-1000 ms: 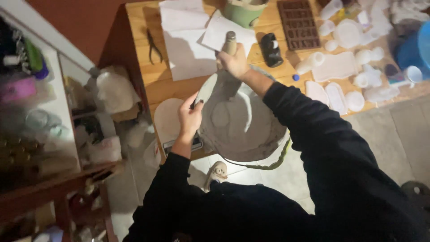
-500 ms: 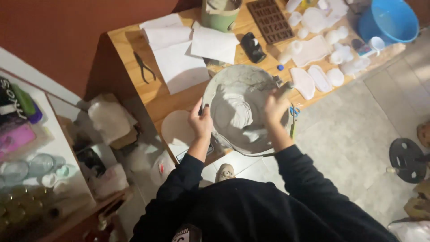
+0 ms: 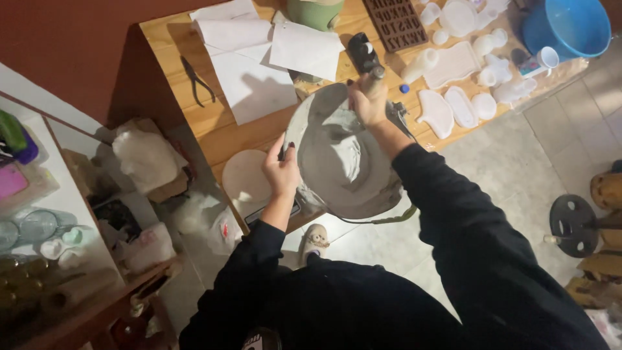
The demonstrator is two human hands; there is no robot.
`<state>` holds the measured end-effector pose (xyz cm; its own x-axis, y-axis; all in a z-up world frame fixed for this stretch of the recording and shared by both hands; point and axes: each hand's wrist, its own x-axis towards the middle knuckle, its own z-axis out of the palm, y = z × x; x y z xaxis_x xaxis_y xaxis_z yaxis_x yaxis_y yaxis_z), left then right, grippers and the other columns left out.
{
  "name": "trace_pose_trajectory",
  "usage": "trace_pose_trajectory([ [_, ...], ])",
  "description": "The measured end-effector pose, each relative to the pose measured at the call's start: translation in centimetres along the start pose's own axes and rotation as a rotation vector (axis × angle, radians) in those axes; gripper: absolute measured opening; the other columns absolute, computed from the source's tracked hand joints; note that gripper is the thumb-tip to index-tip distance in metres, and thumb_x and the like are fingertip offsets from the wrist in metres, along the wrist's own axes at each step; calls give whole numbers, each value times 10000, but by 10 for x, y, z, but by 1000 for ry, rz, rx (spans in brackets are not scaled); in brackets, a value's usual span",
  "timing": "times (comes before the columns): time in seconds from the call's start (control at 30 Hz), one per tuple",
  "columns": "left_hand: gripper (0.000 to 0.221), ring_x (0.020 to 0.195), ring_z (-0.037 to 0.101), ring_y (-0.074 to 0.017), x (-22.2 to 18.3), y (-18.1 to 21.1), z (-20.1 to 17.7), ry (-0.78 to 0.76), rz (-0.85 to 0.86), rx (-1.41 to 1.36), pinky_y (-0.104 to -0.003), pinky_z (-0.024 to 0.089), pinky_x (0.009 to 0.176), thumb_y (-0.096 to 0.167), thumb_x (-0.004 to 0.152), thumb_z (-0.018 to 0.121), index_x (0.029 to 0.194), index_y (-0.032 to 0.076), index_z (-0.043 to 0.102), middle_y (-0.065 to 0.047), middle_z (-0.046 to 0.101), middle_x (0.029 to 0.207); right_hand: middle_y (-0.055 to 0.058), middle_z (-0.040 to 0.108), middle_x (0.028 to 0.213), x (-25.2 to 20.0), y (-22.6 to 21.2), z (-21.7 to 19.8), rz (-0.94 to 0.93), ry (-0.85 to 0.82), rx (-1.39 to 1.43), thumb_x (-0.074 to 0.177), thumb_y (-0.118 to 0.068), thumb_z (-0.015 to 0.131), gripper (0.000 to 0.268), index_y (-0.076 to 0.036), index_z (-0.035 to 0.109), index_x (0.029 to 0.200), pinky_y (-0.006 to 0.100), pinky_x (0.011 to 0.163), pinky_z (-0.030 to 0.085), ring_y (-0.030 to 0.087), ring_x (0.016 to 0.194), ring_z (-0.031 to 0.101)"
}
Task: Mixing a white substance in a large bucket by adding liquid from a mug and stirring with a trowel.
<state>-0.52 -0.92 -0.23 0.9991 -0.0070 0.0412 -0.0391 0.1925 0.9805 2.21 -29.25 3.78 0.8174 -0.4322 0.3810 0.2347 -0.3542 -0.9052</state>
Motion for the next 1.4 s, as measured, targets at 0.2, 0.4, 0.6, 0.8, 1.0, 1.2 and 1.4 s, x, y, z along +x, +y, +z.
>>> trace_pose_trajectory([
  [0.2, 331, 965, 711, -149, 0, -1, 1, 15, -6, -70, -292, 567, 863, 10, 928, 672, 1256, -25, 706, -132, 772, 1134, 62, 576, 726, -58, -35, -36, -196, 389, -643, 950, -84, 683, 147, -10, 576, 1017, 333, 547, 435, 136, 616, 528],
  [0.4, 338, 979, 716, -153, 2, -1, -1, 19, 36, -64, -295, 563, 878, 6, 926, 670, 1262, -21, 698, -130, 770, 1136, 25, 567, 637, -77, -45, 23, 370, 614, -32, 929, -118, 744, 233, 16, 583, 826, 322, 438, 403, 123, 487, 513],
  [0.6, 316, 963, 709, -183, -1, -5, -4, 59, 115, 129, -308, 562, 855, 6, 914, 716, 1228, -27, 728, -157, 756, 1090, 43, 566, 553, -4, -73, 59, 217, 446, 294, 884, -95, 666, 105, -17, 623, 831, 311, 369, 415, 148, 391, 527],
  [0.8, 338, 983, 729, -146, 1, -4, -2, 5, -77, -71, -285, 570, 876, 29, 924, 683, 1260, -9, 695, -107, 771, 1126, 23, 579, 588, -9, -25, 24, 127, 142, -37, 922, -67, 713, 191, -39, 591, 778, 301, 429, 439, 123, 465, 559],
  [1.0, 339, 1000, 707, -146, 0, -1, 1, 44, 23, -25, -285, 554, 890, 8, 927, 688, 1264, -29, 706, -118, 774, 1136, 22, 569, 604, -69, -50, -20, 274, 327, -176, 967, -100, 642, 208, -36, 594, 775, 321, 415, 425, 131, 470, 541],
  [1.2, 335, 962, 707, -141, 0, -1, 0, 45, -66, -82, -284, 561, 858, 16, 936, 685, 1266, -34, 693, -119, 767, 1133, 15, 540, 565, -30, -67, 52, 593, 650, 280, 896, -101, 722, 195, -38, 551, 827, 322, 388, 412, 153, 423, 524],
  [1.4, 336, 1033, 716, -148, 0, 0, -3, -14, 41, -82, -288, 548, 922, 5, 951, 664, 1282, -50, 678, -125, 758, 1175, 56, 589, 604, 26, -29, 59, 267, 320, 191, 915, -167, 741, 274, -33, 568, 751, 335, 432, 422, 179, 466, 549],
])
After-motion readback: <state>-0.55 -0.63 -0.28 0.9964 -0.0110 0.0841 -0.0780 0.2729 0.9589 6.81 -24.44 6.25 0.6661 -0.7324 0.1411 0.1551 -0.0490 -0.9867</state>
